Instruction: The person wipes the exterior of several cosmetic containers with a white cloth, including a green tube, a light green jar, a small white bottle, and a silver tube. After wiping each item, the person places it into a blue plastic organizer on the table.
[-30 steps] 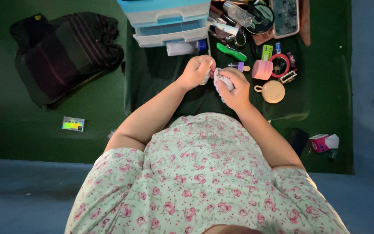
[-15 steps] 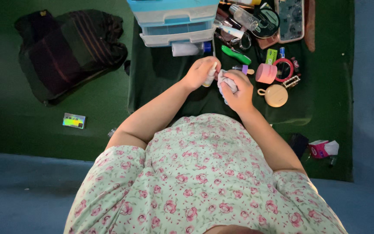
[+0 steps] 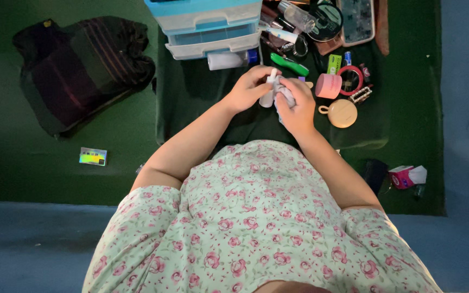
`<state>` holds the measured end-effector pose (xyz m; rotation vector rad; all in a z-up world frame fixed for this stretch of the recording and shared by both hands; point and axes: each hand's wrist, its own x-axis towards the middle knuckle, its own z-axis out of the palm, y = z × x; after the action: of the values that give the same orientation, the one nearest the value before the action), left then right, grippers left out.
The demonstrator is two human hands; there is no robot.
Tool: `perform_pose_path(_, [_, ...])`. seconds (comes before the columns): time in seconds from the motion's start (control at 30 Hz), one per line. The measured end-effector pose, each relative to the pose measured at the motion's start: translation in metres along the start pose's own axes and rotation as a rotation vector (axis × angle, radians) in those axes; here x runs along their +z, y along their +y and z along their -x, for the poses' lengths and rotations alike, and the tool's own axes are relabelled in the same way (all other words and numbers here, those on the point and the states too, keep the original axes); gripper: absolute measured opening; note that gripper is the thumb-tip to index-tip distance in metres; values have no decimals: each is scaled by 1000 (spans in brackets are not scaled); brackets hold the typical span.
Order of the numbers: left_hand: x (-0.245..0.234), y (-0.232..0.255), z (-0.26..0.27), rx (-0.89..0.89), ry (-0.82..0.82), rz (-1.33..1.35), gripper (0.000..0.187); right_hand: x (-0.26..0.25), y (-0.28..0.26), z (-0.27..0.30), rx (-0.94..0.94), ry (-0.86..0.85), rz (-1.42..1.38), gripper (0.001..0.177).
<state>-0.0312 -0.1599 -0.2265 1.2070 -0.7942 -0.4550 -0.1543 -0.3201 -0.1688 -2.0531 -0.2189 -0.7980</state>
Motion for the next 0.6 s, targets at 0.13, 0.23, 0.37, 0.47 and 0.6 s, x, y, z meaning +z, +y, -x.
perform_pose_path(0.13, [0,4,1,-48,-11,143,46,0,-1,1,25,-27,-13,32])
perform_pose_path(0.23, [-4,8,1,-57,-63,162,48,1,1,2,43,1,-11,31])
perform_pose_path(0.37, [-3,9,2,-67,-59,182,46,2,4,2,66,13,-1,31])
perform_pose_path(0.47, [-3,5,1,-64,-46,203,43,1,3,3,54,11,10,30])
perform_pose_path(0.6, [-1,0,0,-48,-21,198,42,0,0,3,54,-3,17,30])
